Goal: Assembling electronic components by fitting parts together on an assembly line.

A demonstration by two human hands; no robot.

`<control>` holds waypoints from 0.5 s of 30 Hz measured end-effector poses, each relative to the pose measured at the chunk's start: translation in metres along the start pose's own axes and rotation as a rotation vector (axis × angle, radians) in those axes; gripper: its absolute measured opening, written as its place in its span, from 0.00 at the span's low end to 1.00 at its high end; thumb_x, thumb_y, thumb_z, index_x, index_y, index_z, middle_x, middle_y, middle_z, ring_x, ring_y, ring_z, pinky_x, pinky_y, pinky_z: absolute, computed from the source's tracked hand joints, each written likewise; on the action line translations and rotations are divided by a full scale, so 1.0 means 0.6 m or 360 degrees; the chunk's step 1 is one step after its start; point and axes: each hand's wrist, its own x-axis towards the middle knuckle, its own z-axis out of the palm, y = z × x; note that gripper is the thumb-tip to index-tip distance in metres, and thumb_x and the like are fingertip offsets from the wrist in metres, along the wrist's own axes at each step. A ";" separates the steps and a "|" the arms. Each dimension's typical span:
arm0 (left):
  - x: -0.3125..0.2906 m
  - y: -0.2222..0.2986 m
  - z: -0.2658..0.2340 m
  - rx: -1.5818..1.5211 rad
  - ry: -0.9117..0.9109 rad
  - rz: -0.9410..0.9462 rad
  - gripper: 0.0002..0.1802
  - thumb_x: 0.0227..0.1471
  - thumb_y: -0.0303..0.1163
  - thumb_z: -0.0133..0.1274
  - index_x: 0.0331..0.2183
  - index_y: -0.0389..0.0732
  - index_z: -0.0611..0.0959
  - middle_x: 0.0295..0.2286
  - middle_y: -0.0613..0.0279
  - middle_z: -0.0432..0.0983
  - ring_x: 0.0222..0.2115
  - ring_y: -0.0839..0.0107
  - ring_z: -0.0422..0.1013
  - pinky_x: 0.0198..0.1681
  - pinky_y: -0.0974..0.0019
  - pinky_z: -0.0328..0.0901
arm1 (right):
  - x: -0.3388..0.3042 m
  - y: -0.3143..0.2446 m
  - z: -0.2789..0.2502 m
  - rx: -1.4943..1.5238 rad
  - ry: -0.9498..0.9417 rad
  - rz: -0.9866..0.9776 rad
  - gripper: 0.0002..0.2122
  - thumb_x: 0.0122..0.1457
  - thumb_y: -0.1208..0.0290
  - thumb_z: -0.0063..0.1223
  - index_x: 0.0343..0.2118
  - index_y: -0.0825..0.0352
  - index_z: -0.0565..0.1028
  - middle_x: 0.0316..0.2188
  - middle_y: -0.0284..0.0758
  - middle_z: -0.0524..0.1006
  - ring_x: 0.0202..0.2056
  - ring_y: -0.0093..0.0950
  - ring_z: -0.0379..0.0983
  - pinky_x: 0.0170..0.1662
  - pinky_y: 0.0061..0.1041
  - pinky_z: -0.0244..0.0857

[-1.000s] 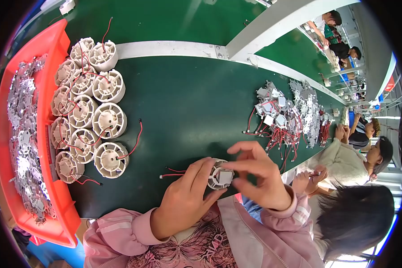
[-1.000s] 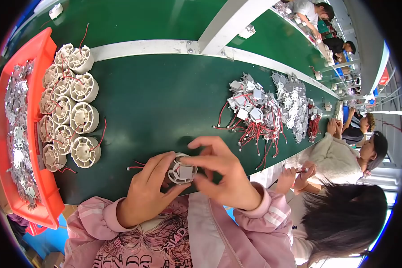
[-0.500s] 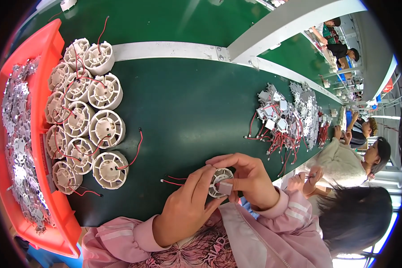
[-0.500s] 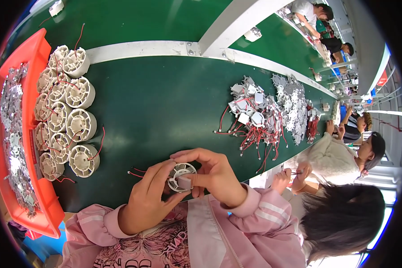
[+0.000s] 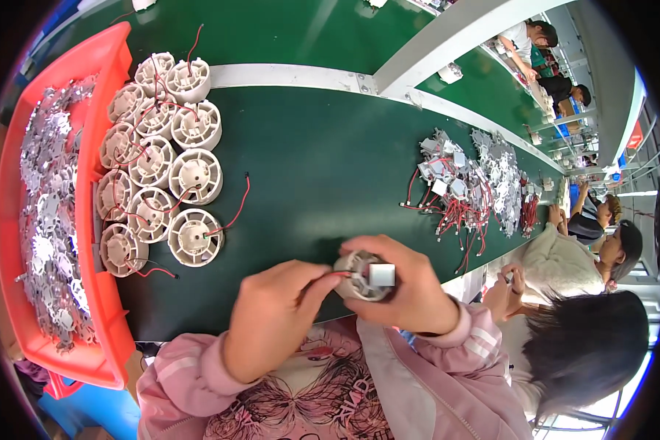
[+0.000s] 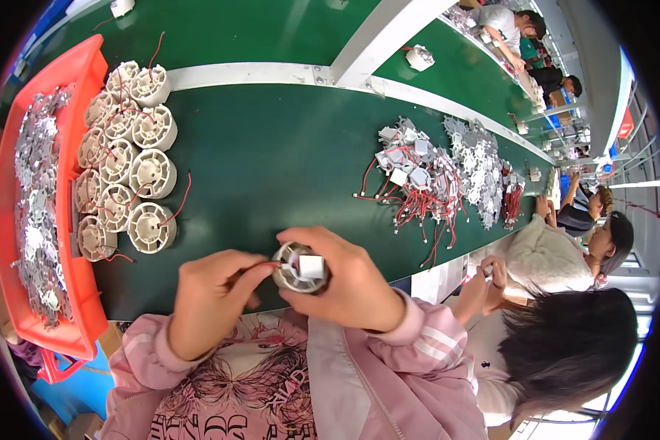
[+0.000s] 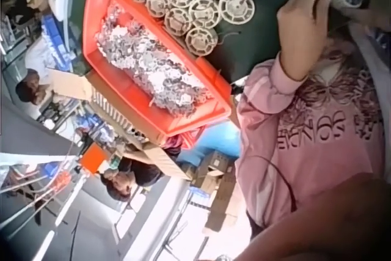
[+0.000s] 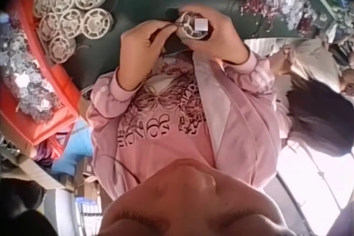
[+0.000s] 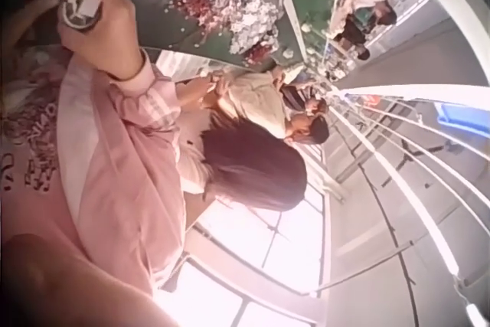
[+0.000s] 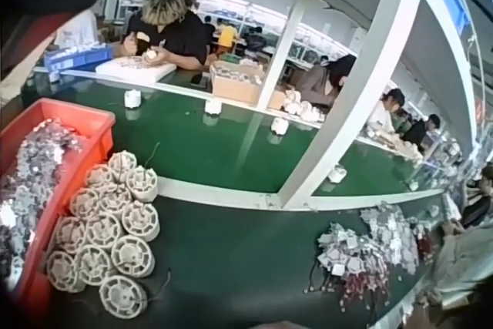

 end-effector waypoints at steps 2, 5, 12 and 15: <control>-0.006 0.020 -0.053 0.0005 -0.0244 0.0271 0.05 0.52 0.23 0.52 0.32 0.32 0.80 0.33 0.50 0.76 0.29 0.66 0.75 0.32 0.66 0.70 | -0.007 -0.012 -0.024 0.0120 -0.0090 -0.0061 0.29 0.37 0.80 0.65 0.48 0.74 0.70 0.40 0.38 0.75 0.39 0.24 0.73 0.39 0.19 0.66; -0.013 0.028 -0.055 -0.0310 -0.0439 0.0382 0.07 0.54 0.26 0.50 0.29 0.33 0.79 0.31 0.49 0.76 0.25 0.66 0.73 0.31 0.63 0.69 | -0.019 -0.040 -0.049 0.0356 -0.0281 -0.0176 0.30 0.36 0.79 0.67 0.47 0.75 0.70 0.39 0.37 0.75 0.38 0.24 0.73 0.40 0.21 0.65; -0.032 0.036 -0.025 -0.2223 -0.0781 0.0146 0.15 0.58 0.32 0.46 0.23 0.32 0.73 0.26 0.54 0.72 0.24 0.65 0.65 0.37 0.57 0.65 | -0.028 -0.069 -0.053 0.0470 -0.0434 -0.0161 0.31 0.35 0.78 0.68 0.47 0.77 0.70 0.38 0.40 0.76 0.39 0.24 0.73 0.43 0.22 0.65; -0.046 0.041 -0.035 -0.1941 -0.0802 0.0159 0.16 0.58 0.33 0.47 0.23 0.33 0.71 0.28 0.52 0.72 0.24 0.65 0.65 0.38 0.56 0.65 | -0.035 -0.064 -0.049 0.0388 -0.0335 -0.0261 0.31 0.35 0.78 0.69 0.47 0.77 0.70 0.39 0.40 0.75 0.39 0.23 0.73 0.43 0.22 0.65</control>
